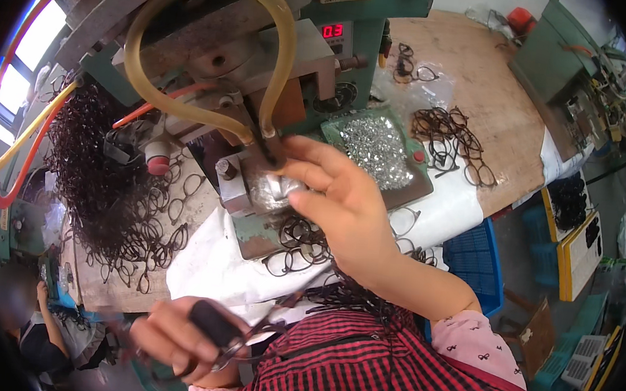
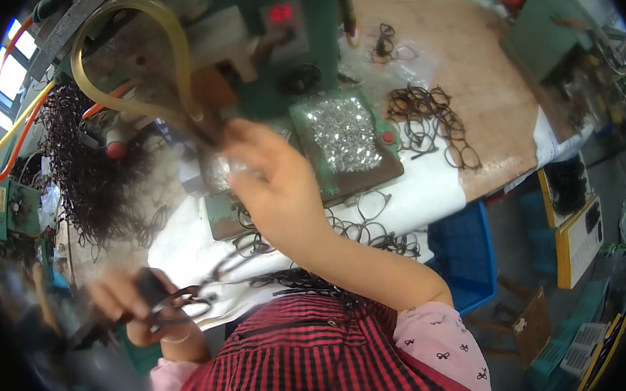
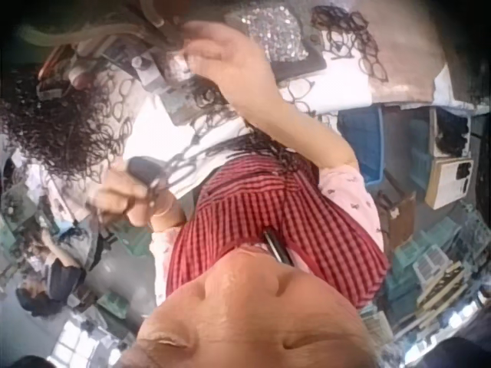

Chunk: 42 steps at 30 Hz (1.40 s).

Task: The person repeatedly picks up eyeglass frames and small transparent components from a tray, places them into a press machine, and removes the assembled units. The person handles the frames and components by hand throughout the process.

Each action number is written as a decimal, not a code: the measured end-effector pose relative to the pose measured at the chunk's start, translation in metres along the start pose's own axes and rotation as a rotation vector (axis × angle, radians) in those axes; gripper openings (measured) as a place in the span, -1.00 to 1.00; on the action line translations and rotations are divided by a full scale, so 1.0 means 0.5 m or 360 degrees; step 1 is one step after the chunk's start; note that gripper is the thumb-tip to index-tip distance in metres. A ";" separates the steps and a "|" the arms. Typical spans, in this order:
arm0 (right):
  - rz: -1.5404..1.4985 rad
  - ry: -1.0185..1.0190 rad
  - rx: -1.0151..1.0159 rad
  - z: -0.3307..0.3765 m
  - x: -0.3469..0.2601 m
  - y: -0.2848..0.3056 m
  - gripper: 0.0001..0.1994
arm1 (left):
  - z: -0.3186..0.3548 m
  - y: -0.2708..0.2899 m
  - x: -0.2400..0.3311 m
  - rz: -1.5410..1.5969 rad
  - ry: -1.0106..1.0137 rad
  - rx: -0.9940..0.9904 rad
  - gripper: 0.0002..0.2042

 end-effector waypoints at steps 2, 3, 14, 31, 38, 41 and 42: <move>0.0112 -0.0038 -0.0183 0.000 -0.012 0.005 -0.38 | -0.010 -0.009 0.015 -0.0429 -0.0304 -0.0037 -0.61; 0.0059 -0.0093 -0.0189 -0.001 -0.018 0.007 -0.38 | -0.024 -0.004 0.011 -0.0592 -0.0436 -0.0103 -0.65; -0.0605 -0.0539 -0.0139 -0.028 -0.064 0.022 -0.36 | -0.152 0.077 -0.045 -0.0667 -0.0552 0.0265 -0.86; 0.2389 0.0812 0.0508 -0.043 -0.034 0.265 -0.91 | -0.105 -0.065 -0.123 -0.2121 -0.0834 -0.1089 -0.84; 0.2386 0.1047 0.0326 -0.064 0.010 0.280 -0.92 | -0.107 -0.050 -0.120 -0.2058 -0.0711 -0.1154 -0.83; 0.2207 0.0959 0.0433 -0.065 0.008 0.281 -0.89 | -0.082 -0.057 -0.130 -0.2017 -0.0819 -0.0897 -0.87; 0.2126 0.0881 0.0486 -0.057 -0.001 0.276 -0.90 | -0.063 -0.054 -0.128 -0.1938 -0.0737 -0.0769 -0.87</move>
Point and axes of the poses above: each hand's wrist, its own z-axis away from the middle knuckle, its own y-axis out of the back of the hand, x = y × z, the point moved 3 cm from there along -z, towards the middle knuckle, and after that the axes turned 9 degrees about -z, right-handed, at the moved point
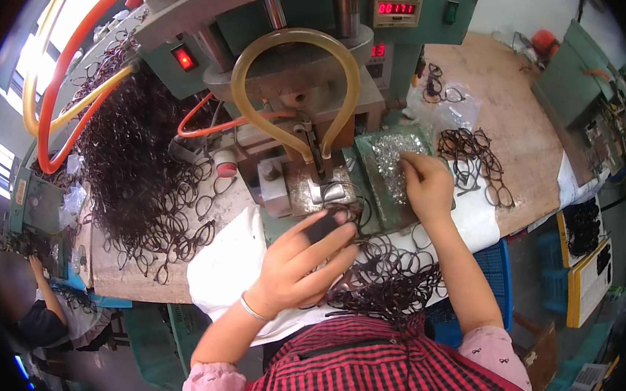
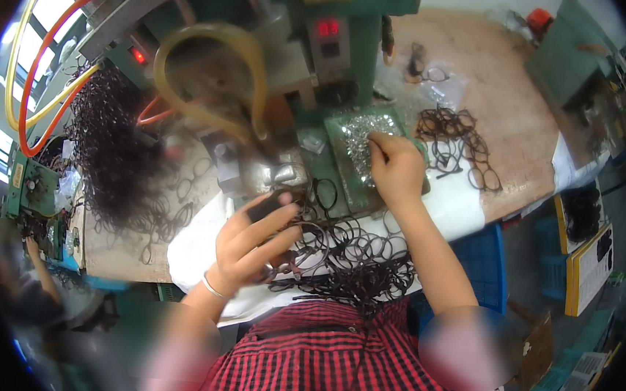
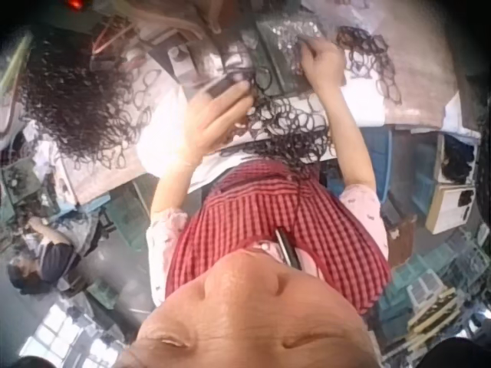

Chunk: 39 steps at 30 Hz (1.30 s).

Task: The person repeatedly picks up eyeglass frames and small transparent components from a tray, places them into a press machine, and removes the assembled units. The person handles the frames and components by hand throughout the process.

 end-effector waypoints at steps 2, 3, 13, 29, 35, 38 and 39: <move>-0.0085 -0.0047 0.0069 0.016 0.004 0.015 -0.89 | 0.083 -0.009 0.004 -0.0170 0.0439 0.0261 -0.67; -0.0091 -0.0029 0.0079 0.022 0.008 0.016 -0.88 | 0.100 -0.011 0.010 -0.0267 0.0792 0.0388 -0.58; -0.0348 -0.0369 0.0140 -0.001 -0.003 -0.002 -0.89 | 0.112 -0.068 0.025 -0.0063 0.1047 0.0396 -0.47; -0.0654 -0.0194 -0.0173 -0.033 -0.149 0.033 -0.87 | 0.054 -0.063 0.037 0.0162 0.1323 0.0103 -0.80; -0.1341 -0.0405 -0.0422 -0.035 -0.191 -0.068 -0.60 | 0.066 -0.065 0.039 0.0210 0.1383 0.0074 -0.79; -0.1647 -0.0652 -0.0544 -0.031 -0.207 -0.064 -0.41 | 0.065 -0.051 0.033 0.0129 0.1194 0.0033 -0.80; -0.1607 -0.0595 -0.0538 -0.031 -0.211 -0.063 -0.38 | 0.069 -0.046 0.034 0.0089 0.1109 0.0012 -0.82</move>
Point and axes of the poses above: each hand's wrist, its own z-axis away from the middle knuckle, its own y-axis out of the back of the hand, x = y × z, the point moved 3 cm from there along -z, towards the middle knuckle, and after that the axes turned 9 degrees about -z, right-handed, at the moved point
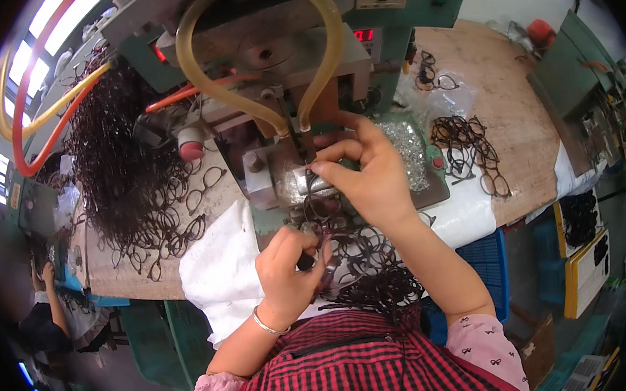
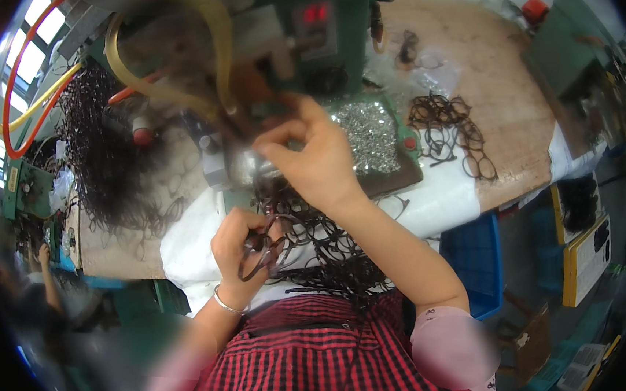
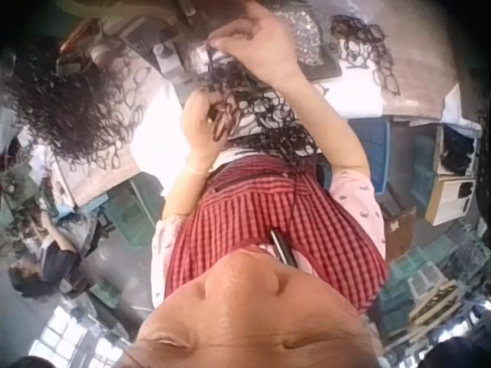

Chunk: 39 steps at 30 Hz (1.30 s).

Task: The person repeatedly picks up eyeglass frames and small transparent components from a tray, places them into a press machine, and removes the assembled units. The person handles the frames and components by hand throughout the process.

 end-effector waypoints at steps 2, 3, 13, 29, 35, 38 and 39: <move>0.0095 0.0087 -0.0030 0.000 -0.002 -0.009 -0.30 | 0.028 0.003 -0.012 0.0250 0.0075 0.0017 -0.84; 0.0074 0.0052 -0.0035 -0.001 -0.005 -0.012 -0.32 | 0.048 -0.004 -0.027 0.0379 0.0175 0.0009 -0.83; -0.0009 0.0033 -0.0010 0.005 -0.009 -0.021 -0.30 | -0.085 0.188 0.026 0.1171 0.0075 0.0721 -0.78; -0.0481 -0.0023 -0.0120 0.065 -0.056 -0.026 -0.48 | -0.064 0.190 0.048 0.1576 0.0199 0.0040 -0.71; 0.2031 0.0111 0.0527 0.140 -0.010 0.198 -0.74 | -0.025 0.089 0.046 0.1805 0.1258 -0.1293 -0.63; 0.2114 0.0371 0.0569 0.125 0.055 0.214 -0.82 | -0.050 0.024 0.019 0.1846 0.1473 -0.1087 -0.66; 0.2091 0.0466 0.0557 0.112 0.068 0.217 -0.84 | -0.055 0.014 0.016 0.1853 0.1485 -0.1023 -0.67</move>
Point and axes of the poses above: each hand's wrist, its own z-axis away from the middle knuckle, its own y-axis out of the back of the hand, x = y × z, the point moved 3 cm from there along -z, towards the middle knuckle, and after that the axes turned 9 degrees about -z, right-handed, at the moved point
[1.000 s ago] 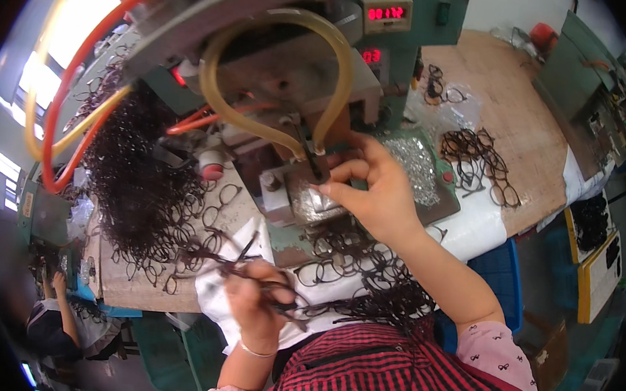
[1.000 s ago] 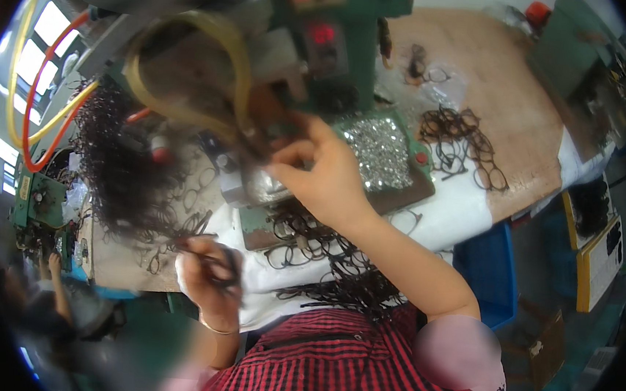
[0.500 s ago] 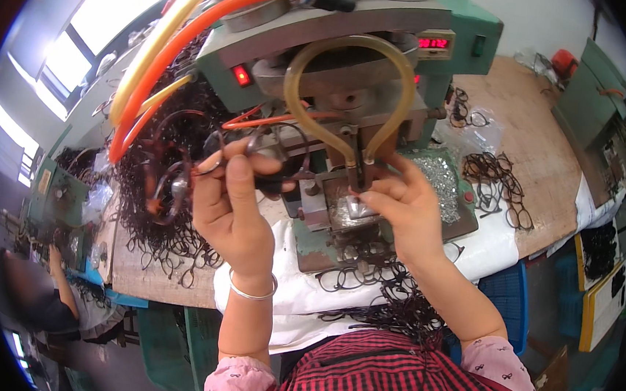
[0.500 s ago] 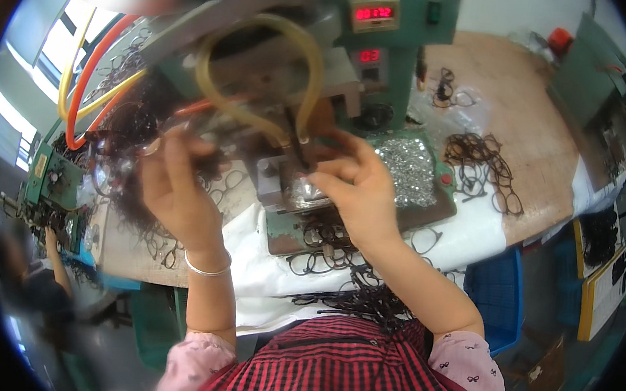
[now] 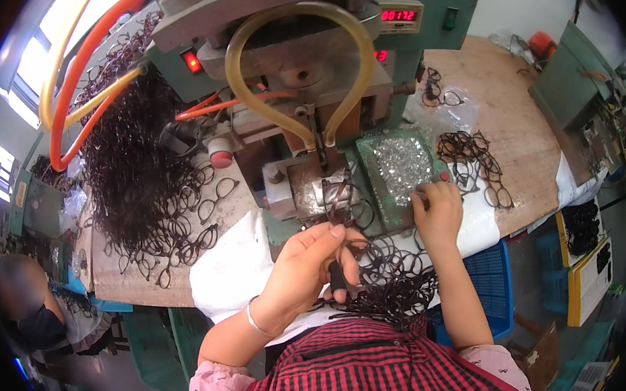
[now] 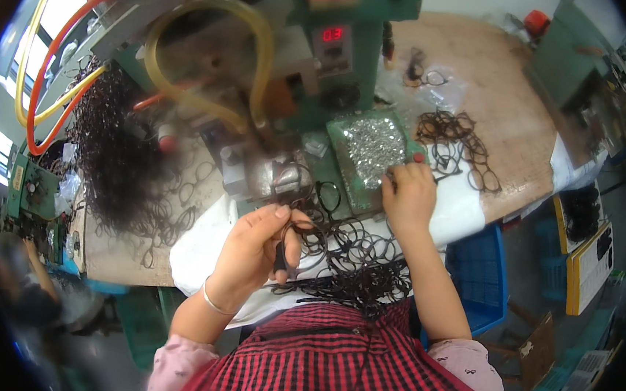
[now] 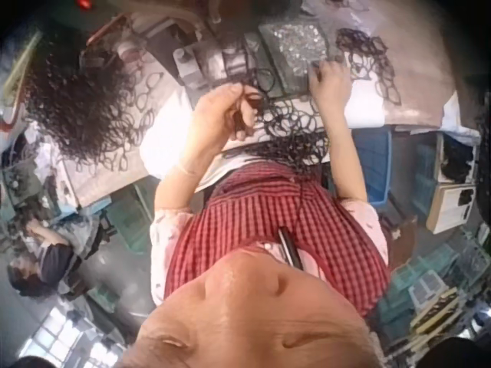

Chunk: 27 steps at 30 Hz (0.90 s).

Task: The person repeatedly picks up eyeglass frames and small transparent components from a tray, places them into a press machine, and removes the assembled units. The person handles the frames and components by hand throughout the process.

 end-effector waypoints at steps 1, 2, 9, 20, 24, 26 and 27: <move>-0.0033 0.0071 0.0046 -0.009 0.004 -0.012 -0.86 | -0.005 0.001 0.002 -0.0009 0.0002 0.0020 -0.67; -0.0045 0.0182 0.0099 -0.021 -0.001 -0.016 -0.89 | -0.011 0.002 0.000 -0.0013 0.0009 0.0040 -0.67; -0.0299 0.0002 0.0136 -0.102 -0.014 0.008 -0.91 | -0.002 -0.014 -0.002 0.0019 0.0081 0.0104 -0.66; -0.0026 0.0653 -0.0371 -0.097 -0.021 -0.114 -0.67 | -0.005 -0.008 -0.017 0.0047 -0.0014 0.0009 -0.65; -0.0168 0.0427 -0.0064 -0.108 -0.012 -0.079 -0.82 | 0.046 0.047 -0.076 -0.0170 -0.0328 0.0216 -0.74; -0.0430 0.0098 0.0090 -0.105 -0.005 -0.048 -0.89 | 0.084 0.120 -0.073 -0.0388 -0.0813 0.0762 -0.83; -0.0574 -0.0043 0.0130 -0.102 0.009 -0.036 -0.91 | 0.100 0.168 -0.057 -0.0534 -0.1101 0.1117 -0.87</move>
Point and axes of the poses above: each hand's wrist, its own z-axis away from the middle knuckle, its own y-axis out of the back of the hand, x = y × z, the point moved 3 cm from there along -z, towards the middle knuckle, and after that the axes turned 9 degrees about -z, right-handed, at the moved point
